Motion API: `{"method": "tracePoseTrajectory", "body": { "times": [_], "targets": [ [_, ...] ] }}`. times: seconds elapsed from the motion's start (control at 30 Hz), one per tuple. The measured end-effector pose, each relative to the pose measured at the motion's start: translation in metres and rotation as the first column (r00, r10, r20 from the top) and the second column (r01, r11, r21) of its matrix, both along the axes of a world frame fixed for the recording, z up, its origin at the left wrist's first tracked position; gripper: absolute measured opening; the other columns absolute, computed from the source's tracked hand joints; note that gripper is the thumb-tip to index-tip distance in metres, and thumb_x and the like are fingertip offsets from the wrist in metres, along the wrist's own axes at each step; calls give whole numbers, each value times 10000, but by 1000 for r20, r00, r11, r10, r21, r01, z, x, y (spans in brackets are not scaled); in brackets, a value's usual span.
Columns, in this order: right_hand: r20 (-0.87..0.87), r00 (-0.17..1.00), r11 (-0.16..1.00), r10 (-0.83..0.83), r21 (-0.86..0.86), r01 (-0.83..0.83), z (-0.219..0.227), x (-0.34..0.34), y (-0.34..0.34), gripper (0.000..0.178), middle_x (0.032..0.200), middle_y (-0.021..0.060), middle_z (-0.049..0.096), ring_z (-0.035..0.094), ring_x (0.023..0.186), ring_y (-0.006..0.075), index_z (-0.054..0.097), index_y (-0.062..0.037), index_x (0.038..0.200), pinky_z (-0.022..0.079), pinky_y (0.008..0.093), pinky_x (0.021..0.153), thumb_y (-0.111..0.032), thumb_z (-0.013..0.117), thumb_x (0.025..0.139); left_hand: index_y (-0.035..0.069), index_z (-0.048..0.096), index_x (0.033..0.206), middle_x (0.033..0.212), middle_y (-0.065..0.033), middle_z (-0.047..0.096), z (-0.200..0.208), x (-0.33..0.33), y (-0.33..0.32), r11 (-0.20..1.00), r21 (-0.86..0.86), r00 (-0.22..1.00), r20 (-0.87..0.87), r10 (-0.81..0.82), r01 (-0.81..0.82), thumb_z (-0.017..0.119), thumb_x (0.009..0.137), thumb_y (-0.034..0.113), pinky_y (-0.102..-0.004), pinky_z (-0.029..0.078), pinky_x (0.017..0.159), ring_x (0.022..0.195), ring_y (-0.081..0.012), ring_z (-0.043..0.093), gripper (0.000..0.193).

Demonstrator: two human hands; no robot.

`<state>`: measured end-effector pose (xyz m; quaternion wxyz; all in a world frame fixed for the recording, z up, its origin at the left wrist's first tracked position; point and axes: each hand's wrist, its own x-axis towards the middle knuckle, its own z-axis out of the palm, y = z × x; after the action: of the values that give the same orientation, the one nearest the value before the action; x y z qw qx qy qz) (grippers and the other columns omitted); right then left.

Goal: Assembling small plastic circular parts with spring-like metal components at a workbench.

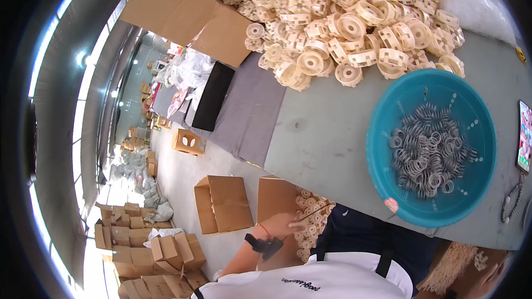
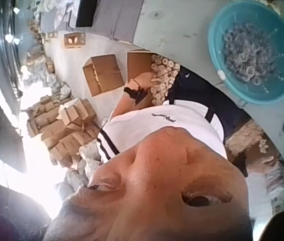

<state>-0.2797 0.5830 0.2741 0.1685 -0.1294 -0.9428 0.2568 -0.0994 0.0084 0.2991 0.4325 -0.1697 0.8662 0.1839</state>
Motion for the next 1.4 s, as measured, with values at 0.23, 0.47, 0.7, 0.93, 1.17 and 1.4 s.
{"method": "tracePoseTrajectory", "body": {
  "times": [0.23, 0.47, 0.7, 0.93, 1.17, 1.4],
  "targets": [
    [-414, 899, 983, 139, -52, -176, -7, -55, -86, 371, 1276, 159, 456, 436, 1156, 268, 409, 25, 1262, 291, 355, 1005, -119, 447, 922, 16, 539, 1131, 962, -74, 633, 69, -127, 13, 817, 531, 723, -471, 505, -225, 581, 863, 241, -306, 463, 789, 912, -159, 591, 353],
    [-410, 858, 944, 309, 22, -330, 11, -55, -182, 328, 1259, 172, 463, 422, 1186, 286, 434, 33, 1222, 296, 379, 1005, -94, 440, 919, 54, 442, 1235, 1230, -202, 477, 42, -277, -79, 705, -408, 170, -907, -385, -580, 658, 770, 264, -402, 365, 931, 1138, -319, 437, 554],
    [-338, 911, 935, 234, -177, -306, 4, -56, -175, 286, 1221, 170, 484, 441, 1156, 301, 475, 34, 1170, 311, 385, 989, -82, 449, 910, 24, 505, 1046, 1093, -217, 492, 21, -280, -112, 880, 29, 113, -989, 93, -474, 666, 744, 253, -403, 402, 884, 1025, -374, 479, 412],
    [-338, 900, 948, 275, -58, -312, 20, -52, -174, 274, 1198, 164, 495, 447, 1144, 297, 486, 18, 1138, 319, 376, 984, -23, 475, 867, 36, 519, 924, 982, -114, 505, 19, -263, -86, 912, -126, -179, -961, -209, -390, 707, 726, 121, -369, 391, 800, 909, -263, 463, 286],
    [-515, 752, 771, 411, -243, -589, 74, -46, -199, 364, 1132, 173, 525, 555, 966, 276, 460, 12, 1158, 431, 366, 861, -25, 553, 808, 49, 495, 924, 1350, -231, 311, 91, -208, 41, 998, -47, -89, -995, -43, 42, 699, 709, 58, -390, 392, 892, 1109, -314, 450, 296],
    [-445, 604, 516, 661, -316, -796, 101, -55, -252, 471, 1185, 185, 493, 561, 992, 263, 408, 11, 1253, 471, 330, 816, -96, 580, 828, 47, 521, 1037, 1325, -243, 372, 75, -208, 160, 824, -50, -36, -999, -35, 564, 720, 669, 69, -420, 407, 920, 1129, -370, 467, 419]
  ]
}}
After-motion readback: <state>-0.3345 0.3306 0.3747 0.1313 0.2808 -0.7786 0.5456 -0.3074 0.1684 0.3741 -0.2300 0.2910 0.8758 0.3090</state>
